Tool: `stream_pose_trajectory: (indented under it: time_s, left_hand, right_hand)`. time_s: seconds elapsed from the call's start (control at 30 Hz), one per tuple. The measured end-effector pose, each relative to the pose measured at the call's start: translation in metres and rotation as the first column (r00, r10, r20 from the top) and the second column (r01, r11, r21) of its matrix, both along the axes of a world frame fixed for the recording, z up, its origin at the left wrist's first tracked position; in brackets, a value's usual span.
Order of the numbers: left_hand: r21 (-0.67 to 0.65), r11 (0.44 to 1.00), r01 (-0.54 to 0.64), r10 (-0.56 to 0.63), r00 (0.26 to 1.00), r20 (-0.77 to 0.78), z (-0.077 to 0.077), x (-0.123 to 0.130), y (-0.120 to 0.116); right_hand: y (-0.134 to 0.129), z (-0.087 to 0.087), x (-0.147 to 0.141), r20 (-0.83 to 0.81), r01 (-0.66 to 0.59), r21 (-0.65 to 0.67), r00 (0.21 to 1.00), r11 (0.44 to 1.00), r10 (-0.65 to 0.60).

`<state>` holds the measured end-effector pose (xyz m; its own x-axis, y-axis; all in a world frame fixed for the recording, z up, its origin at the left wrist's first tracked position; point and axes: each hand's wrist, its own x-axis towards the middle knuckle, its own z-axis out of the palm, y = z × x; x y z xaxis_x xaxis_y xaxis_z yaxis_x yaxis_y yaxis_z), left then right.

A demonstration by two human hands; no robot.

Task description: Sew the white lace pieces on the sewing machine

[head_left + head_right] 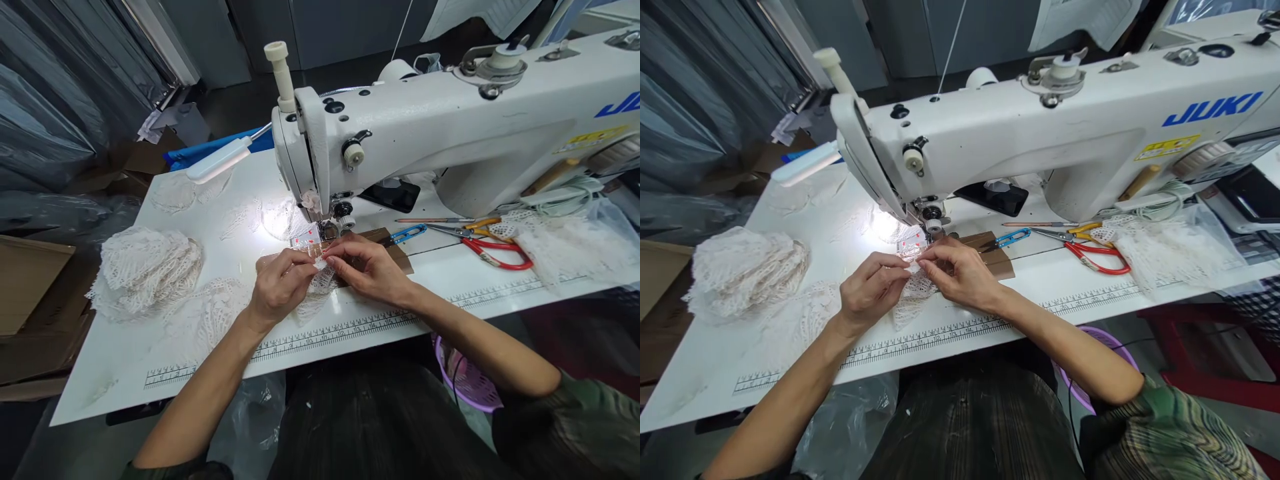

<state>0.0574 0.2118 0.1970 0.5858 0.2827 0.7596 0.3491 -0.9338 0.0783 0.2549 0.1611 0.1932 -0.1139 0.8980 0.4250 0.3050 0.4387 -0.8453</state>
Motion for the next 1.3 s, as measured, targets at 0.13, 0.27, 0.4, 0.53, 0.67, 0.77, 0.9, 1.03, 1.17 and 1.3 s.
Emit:
stream_pose_trajectory:
  time_s: [0.13, 0.27, 0.4, 0.53, 0.67, 0.77, 0.9, 1.03, 1.17, 1.3]
  left_hand:
    - [-0.008, 1.0, 0.004, -0.004, 1.0, 0.009, 0.0, 0.002, -0.001]
    - [0.021, 1.0, 0.012, -0.012, 1.0, -0.003, -0.001, 0.003, -0.001]
    - [0.043, 0.999, 0.025, -0.025, 1.0, 0.013, -0.001, 0.004, -0.001]
    - [0.049, 0.998, 0.026, -0.027, 1.0, 0.013, 0.0, 0.003, -0.002]
    - [0.046, 0.999, 0.021, -0.021, 1.0, -0.004, 0.001, 0.001, -0.001]
    - [0.056, 0.998, 0.02, -0.02, 1.0, -0.011, 0.0, 0.0, 0.0]
    - [0.062, 0.998, 0.019, -0.018, 1.0, -0.015, 0.0, 0.001, 0.0]
    - [0.059, 0.998, 0.009, -0.008, 1.0, -0.01, -0.001, 0.001, 0.0]
    - [0.06, 0.998, 0.023, -0.023, 1.0, 0.0, -0.003, 0.001, 0.001]
    - [0.071, 0.997, 0.027, -0.028, 1.0, 0.008, -0.003, 0.001, 0.001]
  right_hand:
    - [0.001, 0.0, -0.002, 0.045, -0.015, 0.055, 0.999, 0.998, 0.013]
    - [-0.002, -0.001, -0.008, 0.067, 0.01, 0.043, 0.998, 0.999, -0.013]
    - [-0.005, 0.0, -0.011, -0.076, -0.04, -0.143, 0.997, 0.989, 0.029]
    - [-0.004, 0.001, -0.009, -0.379, -0.195, -0.382, 0.925, 0.903, 0.039]
    - [-0.001, 0.002, -0.001, -0.612, -0.31, -0.483, 0.788, 0.819, -0.063]
    - [0.001, 0.003, 0.006, -0.666, -0.316, -0.479, 0.738, 0.819, -0.105]
    - [0.0, 0.002, 0.004, -0.441, -0.15, -0.398, 0.896, 0.905, -0.046]
    - [-0.004, 0.0, -0.006, -0.085, -0.015, -0.166, 0.996, 0.986, 0.001]
    - [-0.006, -0.001, -0.012, 0.021, 0.019, -0.041, 1.0, 0.999, -0.019]
    - [-0.006, -0.003, -0.011, -0.121, -0.036, -0.233, 0.993, 0.972, 0.008]
